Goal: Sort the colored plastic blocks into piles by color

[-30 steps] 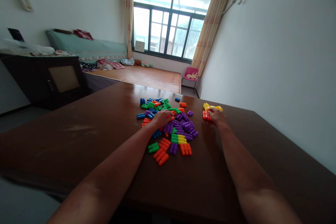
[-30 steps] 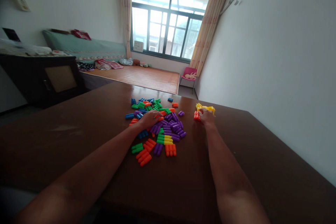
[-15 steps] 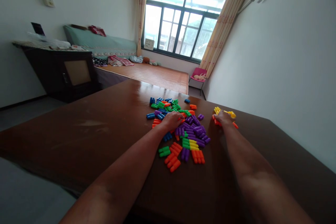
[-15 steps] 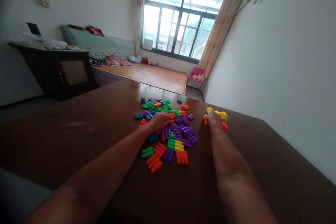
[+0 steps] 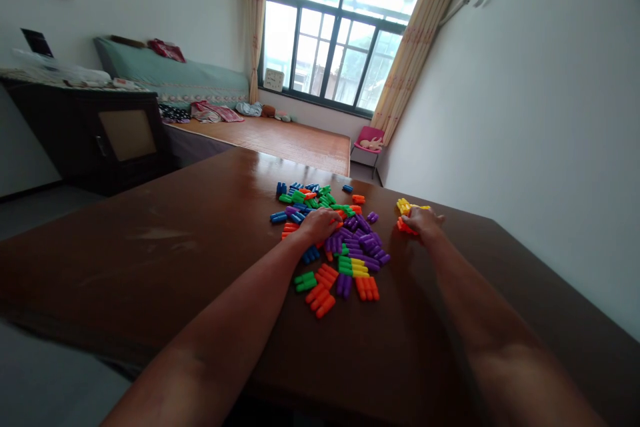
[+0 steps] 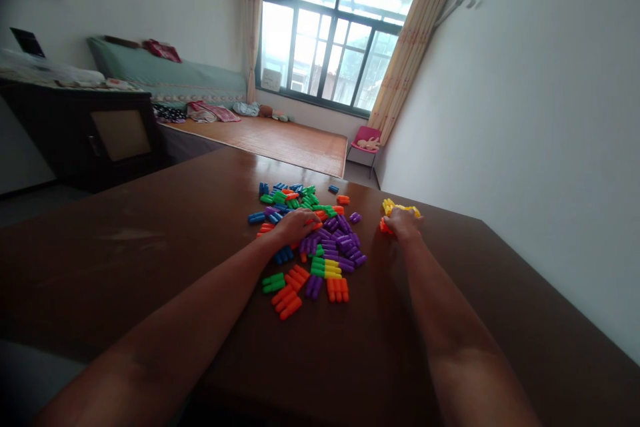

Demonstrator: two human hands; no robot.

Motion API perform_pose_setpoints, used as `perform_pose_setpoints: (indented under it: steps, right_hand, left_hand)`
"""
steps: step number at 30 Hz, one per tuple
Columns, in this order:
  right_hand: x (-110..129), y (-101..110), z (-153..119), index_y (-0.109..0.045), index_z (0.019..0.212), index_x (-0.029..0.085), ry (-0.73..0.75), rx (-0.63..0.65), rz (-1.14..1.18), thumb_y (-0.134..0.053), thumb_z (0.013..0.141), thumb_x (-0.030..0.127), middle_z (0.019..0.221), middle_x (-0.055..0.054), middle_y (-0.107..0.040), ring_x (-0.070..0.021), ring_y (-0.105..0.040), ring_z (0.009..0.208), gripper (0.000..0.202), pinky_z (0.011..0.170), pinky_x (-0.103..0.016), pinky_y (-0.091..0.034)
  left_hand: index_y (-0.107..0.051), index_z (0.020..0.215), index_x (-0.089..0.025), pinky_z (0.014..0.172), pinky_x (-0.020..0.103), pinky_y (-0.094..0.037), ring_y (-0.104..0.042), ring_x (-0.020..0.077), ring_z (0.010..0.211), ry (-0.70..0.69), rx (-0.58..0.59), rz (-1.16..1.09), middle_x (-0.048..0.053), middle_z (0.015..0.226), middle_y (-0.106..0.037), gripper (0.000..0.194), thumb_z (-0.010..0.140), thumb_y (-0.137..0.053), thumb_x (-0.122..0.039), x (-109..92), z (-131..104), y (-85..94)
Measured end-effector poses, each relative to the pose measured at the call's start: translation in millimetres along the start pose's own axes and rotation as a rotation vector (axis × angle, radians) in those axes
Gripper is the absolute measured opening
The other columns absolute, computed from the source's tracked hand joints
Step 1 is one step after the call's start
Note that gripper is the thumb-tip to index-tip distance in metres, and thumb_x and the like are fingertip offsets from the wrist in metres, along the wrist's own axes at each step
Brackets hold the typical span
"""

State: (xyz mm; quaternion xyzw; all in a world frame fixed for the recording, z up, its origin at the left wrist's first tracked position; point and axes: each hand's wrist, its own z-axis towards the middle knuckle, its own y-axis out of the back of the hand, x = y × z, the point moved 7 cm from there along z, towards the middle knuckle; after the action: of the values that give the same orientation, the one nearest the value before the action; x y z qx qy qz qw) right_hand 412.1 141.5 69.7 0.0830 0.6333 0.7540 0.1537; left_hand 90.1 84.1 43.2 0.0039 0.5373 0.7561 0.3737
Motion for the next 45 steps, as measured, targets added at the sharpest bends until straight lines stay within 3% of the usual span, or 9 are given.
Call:
perform_pose_setpoints:
  steps: [4, 8, 14, 19, 24, 29, 35, 41, 45]
  right_hand:
    - [-4.6, 9.7, -3.3, -0.071, 0.095, 0.021, 0.024, -0.047, 0.02, -0.053, 0.08, 0.056, 0.104, -0.015, -0.068, -0.0357, -0.052, 0.111, 0.042, 0.091, -0.057, -0.036]
    - [-1.9, 23.6, -14.2, -0.07, 0.097, 0.023, 0.092, -0.101, 0.079, -0.046, 0.086, 0.049, 0.1, -0.012, -0.069, -0.0316, -0.054, 0.107, 0.037, 0.088, -0.05, -0.038]
    - [42.3, 9.0, -68.8, -0.068, 0.097, 0.024, 0.308, -0.076, 0.317, -0.047, 0.088, 0.046, 0.093, -0.007, -0.07, -0.0217, -0.062, 0.086, 0.031, 0.071, -0.031, -0.042]
    - [62.0, -13.7, -100.9, -0.066, 0.101, 0.024, 0.37, -0.074, 0.441, -0.047, 0.088, 0.037, 0.098, -0.006, -0.069, -0.0199, -0.061, 0.089, 0.026, 0.07, -0.028, -0.042]
    - [57.0, -22.4, -106.0, -0.066, 0.101, 0.025, 0.381, -0.062, 0.472, -0.045, 0.089, 0.033, 0.093, -0.006, -0.068, -0.0201, -0.061, 0.09, 0.026, 0.076, -0.03, -0.042]
    - [56.6, -24.5, -101.1, -0.067, 0.1, 0.025, 0.384, -0.075, 0.49, -0.047, 0.088, 0.033, 0.092, -0.005, -0.067, -0.0194, -0.06, 0.088, 0.025, 0.075, -0.029, -0.041]
    - [59.1, -28.8, -98.0, -0.068, 0.099, 0.025, 0.419, -0.096, 0.504, -0.049, 0.088, 0.032, 0.09, -0.005, -0.067, -0.0176, -0.059, 0.085, 0.024, 0.071, -0.027, -0.039]
    - [59.4, -27.8, -96.3, -0.068, 0.098, 0.025, 0.458, -0.14, 0.548, -0.05, 0.087, 0.031, 0.091, -0.003, -0.068, -0.0167, -0.06, 0.086, 0.021, 0.072, -0.026, -0.039]
    - [60.5, -25.4, -96.5, -0.068, 0.098, 0.025, 0.459, -0.159, 0.55, -0.05, 0.087, 0.031, 0.092, -0.003, -0.069, -0.0174, -0.06, 0.086, 0.022, 0.073, -0.027, -0.04]
  left_hand:
    - [-0.073, 0.091, -0.024, 0.087, 0.03, -0.049, -0.064, 0.0197, 0.095, -0.022, -0.024, -0.03, 0.004, 0.097, -0.071, 0.019, 0.086, -0.055, -0.026, -3.2, 1.0, 5.8]
    - [-0.072, 0.094, -0.021, 0.091, 0.03, -0.048, -0.063, 0.0191, 0.099, -0.007, -0.16, -0.078, 0.004, 0.102, -0.071, 0.023, 0.087, -0.051, -0.02, 2.9, 6.0, 26.2]
    - [-0.071, 0.1, -0.02, 0.091, 0.03, -0.05, -0.065, 0.0194, 0.098, 0.167, -0.298, -0.088, 0.004, 0.102, -0.073, 0.029, 0.087, -0.046, -0.014, 33.2, 5.7, 51.3]
    - [-0.07, 0.107, -0.022, 0.096, 0.034, -0.046, -0.062, 0.0211, 0.106, 0.041, -0.096, 0.016, 0.005, 0.11, -0.071, 0.03, 0.087, -0.048, -0.019, 18.1, 4.8, 25.3]
    - [-0.071, 0.102, -0.03, 0.096, 0.035, -0.043, -0.059, 0.023, 0.109, -0.073, 0.13, 0.115, 0.002, 0.109, -0.07, 0.026, 0.087, -0.054, -0.044, -8.3, 0.3, 0.0]
    - [-0.072, 0.09, -0.023, 0.093, 0.034, -0.042, -0.059, 0.0226, 0.105, 0.012, -0.027, 0.174, 0.007, 0.103, -0.07, 0.041, 0.095, -0.039, -0.046, -10.6, 7.5, 8.2]
    - [-0.065, 0.115, -0.031, 0.102, 0.039, -0.036, -0.052, 0.0233, 0.121, 0.06, 0.137, 0.251, 0.001, 0.133, -0.058, 0.039, 0.095, -0.035, -0.047, -4.9, 15.2, -19.4]
    - [-0.073, 0.086, -0.023, 0.088, 0.026, -0.045, -0.064, 0.0175, 0.096, -0.02, 0.064, 0.167, 0.003, 0.102, -0.07, 0.036, 0.093, -0.042, -0.038, -6.6, 9.8, -9.3]
    - [-0.071, 0.095, -0.021, 0.082, 0.027, -0.048, -0.065, 0.0193, 0.092, 0.063, 0.014, 0.134, 0.005, 0.103, -0.069, 0.024, 0.086, -0.054, -0.036, -2.4, 7.4, -4.1]
